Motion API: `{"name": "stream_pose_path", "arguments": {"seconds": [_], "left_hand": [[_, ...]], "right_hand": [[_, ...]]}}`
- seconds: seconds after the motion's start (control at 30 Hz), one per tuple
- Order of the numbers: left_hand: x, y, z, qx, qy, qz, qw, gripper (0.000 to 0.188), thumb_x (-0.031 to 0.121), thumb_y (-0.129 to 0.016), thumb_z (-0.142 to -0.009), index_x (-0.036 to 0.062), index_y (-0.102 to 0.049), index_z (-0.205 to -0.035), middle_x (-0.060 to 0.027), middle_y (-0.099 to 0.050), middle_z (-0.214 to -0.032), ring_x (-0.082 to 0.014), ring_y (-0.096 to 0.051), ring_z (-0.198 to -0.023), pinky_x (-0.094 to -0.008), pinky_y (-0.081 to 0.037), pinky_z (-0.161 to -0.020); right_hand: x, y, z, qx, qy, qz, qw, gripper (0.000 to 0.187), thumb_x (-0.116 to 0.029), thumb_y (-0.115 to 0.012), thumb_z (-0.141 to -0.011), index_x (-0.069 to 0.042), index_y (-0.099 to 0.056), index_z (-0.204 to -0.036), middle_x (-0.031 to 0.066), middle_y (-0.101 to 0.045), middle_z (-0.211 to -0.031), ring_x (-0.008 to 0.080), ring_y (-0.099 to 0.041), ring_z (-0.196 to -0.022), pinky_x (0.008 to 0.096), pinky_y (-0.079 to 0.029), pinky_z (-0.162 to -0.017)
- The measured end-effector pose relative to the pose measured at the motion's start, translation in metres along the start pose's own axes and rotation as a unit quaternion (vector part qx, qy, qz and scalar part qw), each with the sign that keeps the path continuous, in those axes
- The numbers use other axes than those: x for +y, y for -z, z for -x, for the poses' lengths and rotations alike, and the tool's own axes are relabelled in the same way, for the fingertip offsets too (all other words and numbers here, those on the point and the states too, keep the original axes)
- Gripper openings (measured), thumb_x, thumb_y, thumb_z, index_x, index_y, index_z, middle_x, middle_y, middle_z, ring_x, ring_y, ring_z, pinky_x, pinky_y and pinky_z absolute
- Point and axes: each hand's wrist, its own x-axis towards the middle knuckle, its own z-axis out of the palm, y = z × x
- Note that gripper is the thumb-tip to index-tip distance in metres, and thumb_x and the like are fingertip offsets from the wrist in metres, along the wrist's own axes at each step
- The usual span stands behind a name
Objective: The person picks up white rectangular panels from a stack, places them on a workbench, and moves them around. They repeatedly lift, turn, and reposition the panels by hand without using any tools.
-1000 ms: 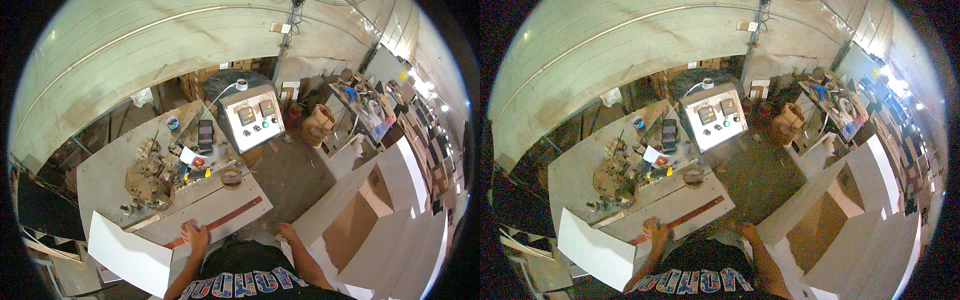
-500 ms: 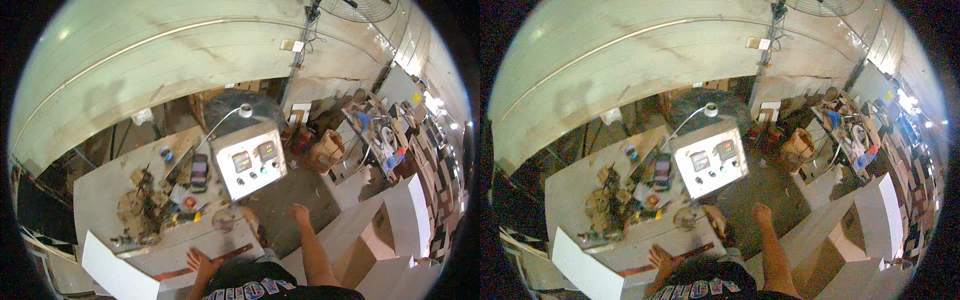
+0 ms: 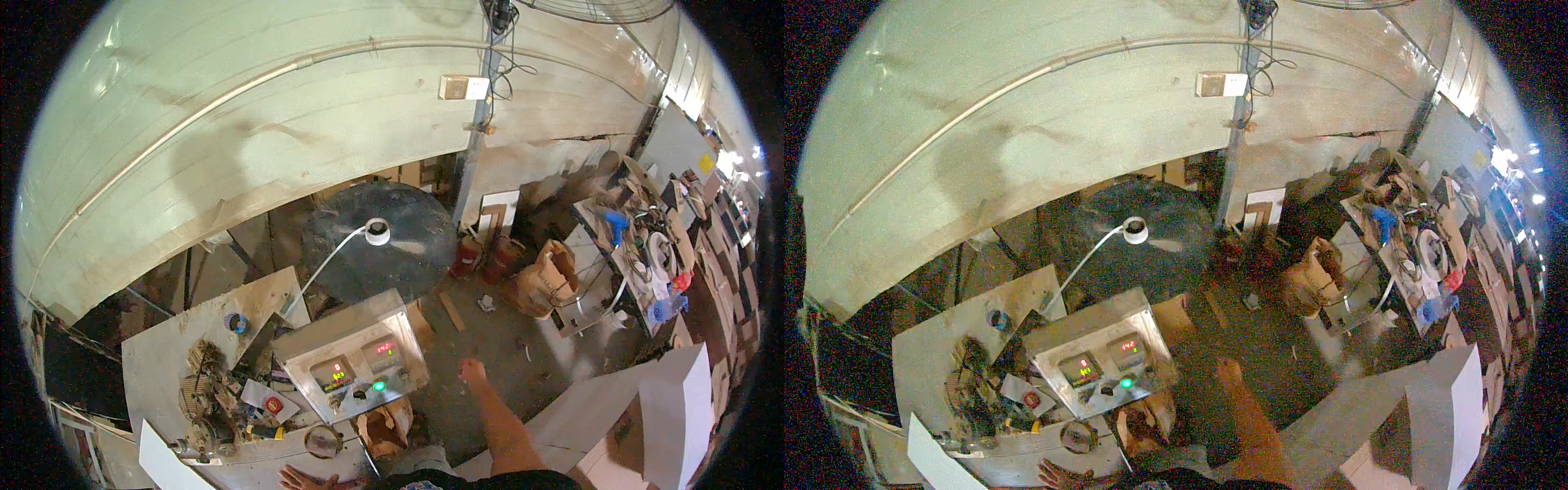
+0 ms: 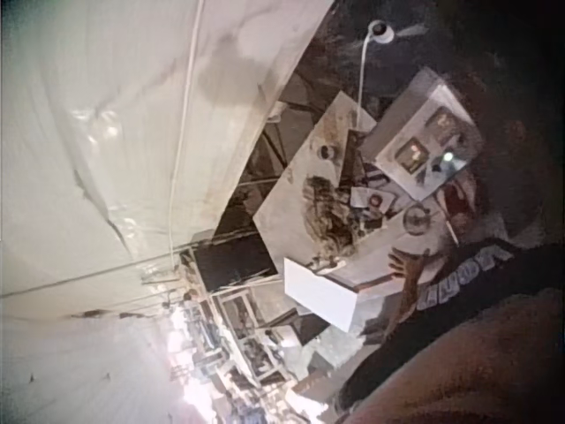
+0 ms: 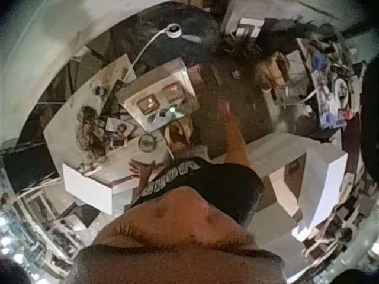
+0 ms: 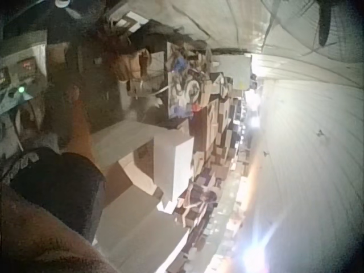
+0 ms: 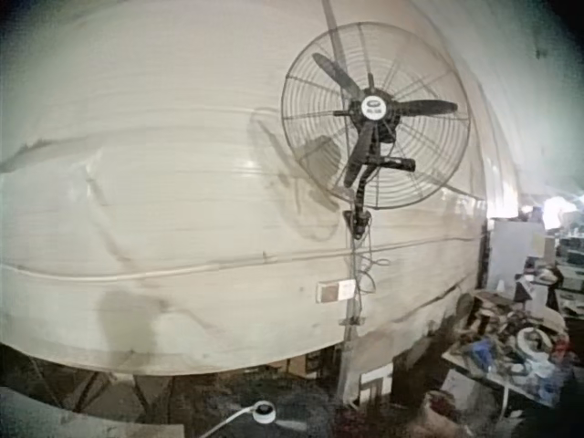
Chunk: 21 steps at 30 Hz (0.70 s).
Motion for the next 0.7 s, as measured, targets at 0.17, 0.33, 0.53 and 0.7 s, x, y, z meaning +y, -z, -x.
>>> {"name": "stream_pose_path", "arguments": {"seconds": [0.17, 0.33, 0.53, 0.7], "left_hand": [[-0.006, 0.000, 0.003, -0.001, -0.026, 0.053, 0.998, 0.173, 0.091, -0.090, -0.064, 0.0180, 0.013, -0.182, -0.0251, 0.017, -0.187, -0.0613, 0.020, -0.166, -0.0861, -0.001, -0.123], [-0.016, -0.006, -0.004, -0.012, -0.014, 0.052, 0.998, 0.173, 0.090, -0.090, -0.065, 0.0156, 0.013, -0.182, -0.0263, 0.020, -0.187, -0.0600, 0.020, -0.167, -0.0850, -0.002, -0.124], [-0.032, -0.022, -0.006, 0.066, -0.051, 0.046, 0.995, 0.173, 0.086, -0.094, -0.060, 0.0124, 0.003, -0.183, -0.0273, 0.013, -0.188, -0.0552, 0.011, -0.170, -0.0801, -0.004, -0.128], [-0.028, -0.028, -0.012, 0.122, -0.025, 0.058, 0.991, 0.177, 0.085, -0.097, -0.048, 0.0153, -0.007, -0.184, -0.0182, 0.004, -0.191, -0.0477, 0.013, -0.173, -0.0766, 0.011, -0.130]], "right_hand": [[0.019, -0.016, 0.074, 0.070, -0.203, 0.224, 0.951, 0.022, -0.025, -0.069, -0.107, -0.009, -0.080, -0.118, 0.0077, -0.077, -0.099, 0.0229, -0.072, -0.086, 0.0458, -0.058, -0.073], [0.016, -0.040, 0.132, 0.042, -0.269, 0.304, 0.913, 0.024, -0.024, -0.068, -0.107, -0.009, -0.079, -0.121, 0.0103, -0.077, -0.107, 0.0266, -0.073, -0.092, 0.0467, -0.058, -0.078], [-0.021, -0.050, 0.137, 0.006, -0.225, 0.366, 0.903, 0.026, -0.022, -0.067, -0.107, -0.009, -0.078, -0.125, 0.0133, -0.077, -0.115, 0.0311, -0.074, -0.100, 0.0478, -0.059, -0.085], [-0.127, -0.054, 0.045, 0.047, -0.088, 0.406, 0.908, 0.028, -0.021, -0.066, -0.106, -0.008, -0.078, -0.128, 0.0159, -0.077, -0.123, 0.0348, -0.075, -0.106, 0.0487, -0.060, -0.090]]}}
